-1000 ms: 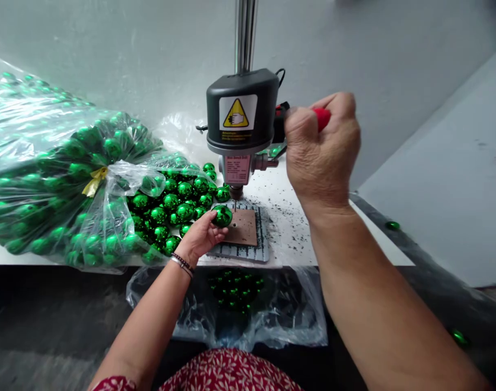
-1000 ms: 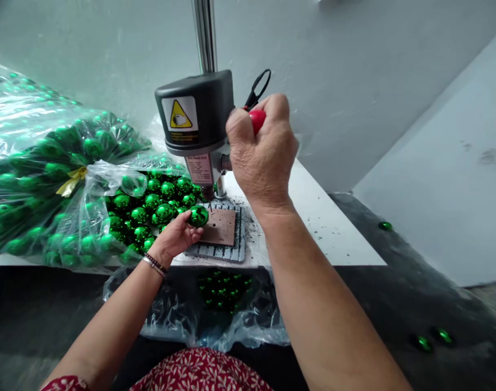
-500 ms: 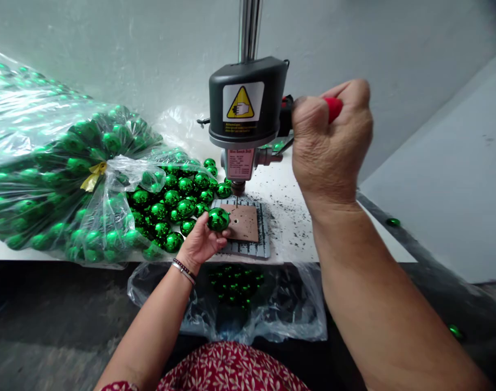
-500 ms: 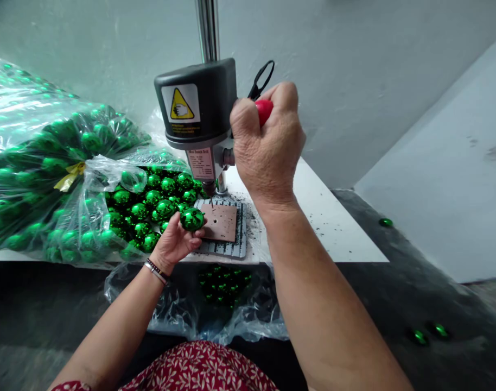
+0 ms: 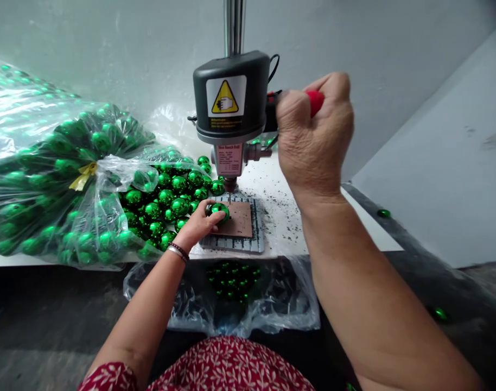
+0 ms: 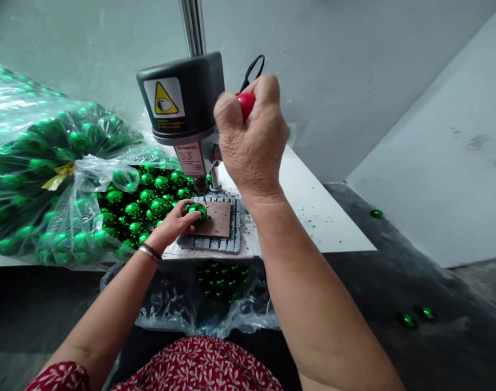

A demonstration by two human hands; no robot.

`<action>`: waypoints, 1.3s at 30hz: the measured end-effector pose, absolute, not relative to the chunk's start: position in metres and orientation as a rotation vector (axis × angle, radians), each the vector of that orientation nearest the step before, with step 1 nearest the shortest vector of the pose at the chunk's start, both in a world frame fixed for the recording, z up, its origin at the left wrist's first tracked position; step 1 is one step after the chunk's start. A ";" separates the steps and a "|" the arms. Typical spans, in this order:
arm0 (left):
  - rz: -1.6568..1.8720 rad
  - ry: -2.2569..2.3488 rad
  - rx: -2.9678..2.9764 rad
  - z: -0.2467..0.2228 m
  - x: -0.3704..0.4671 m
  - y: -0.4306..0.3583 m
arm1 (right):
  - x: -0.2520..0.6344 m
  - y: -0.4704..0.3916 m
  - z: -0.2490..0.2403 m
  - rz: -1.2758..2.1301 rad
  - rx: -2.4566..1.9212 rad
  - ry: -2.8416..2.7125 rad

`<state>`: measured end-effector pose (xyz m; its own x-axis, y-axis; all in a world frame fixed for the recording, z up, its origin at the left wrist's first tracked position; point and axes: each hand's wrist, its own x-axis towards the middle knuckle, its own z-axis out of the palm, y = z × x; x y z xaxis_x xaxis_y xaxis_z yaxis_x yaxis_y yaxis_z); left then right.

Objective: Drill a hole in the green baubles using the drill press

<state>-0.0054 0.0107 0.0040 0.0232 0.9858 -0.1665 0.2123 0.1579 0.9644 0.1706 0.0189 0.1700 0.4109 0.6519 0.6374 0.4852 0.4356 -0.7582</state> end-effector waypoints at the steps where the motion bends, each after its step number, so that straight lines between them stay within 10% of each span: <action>1: 0.940 1.406 1.285 0.004 -0.005 0.012 | 0.171 0.019 0.170 0.145 -1.202 -1.220; 39: 0.856 1.500 1.579 0.005 0.018 0.024 | 0.178 0.012 0.144 -0.016 -1.066 -1.288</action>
<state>0.0184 0.0242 0.0052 0.0760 0.9962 -0.0420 0.4705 0.0013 0.8824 0.1781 0.0121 0.1441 0.3466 0.5310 0.7733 0.5503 0.5525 -0.6260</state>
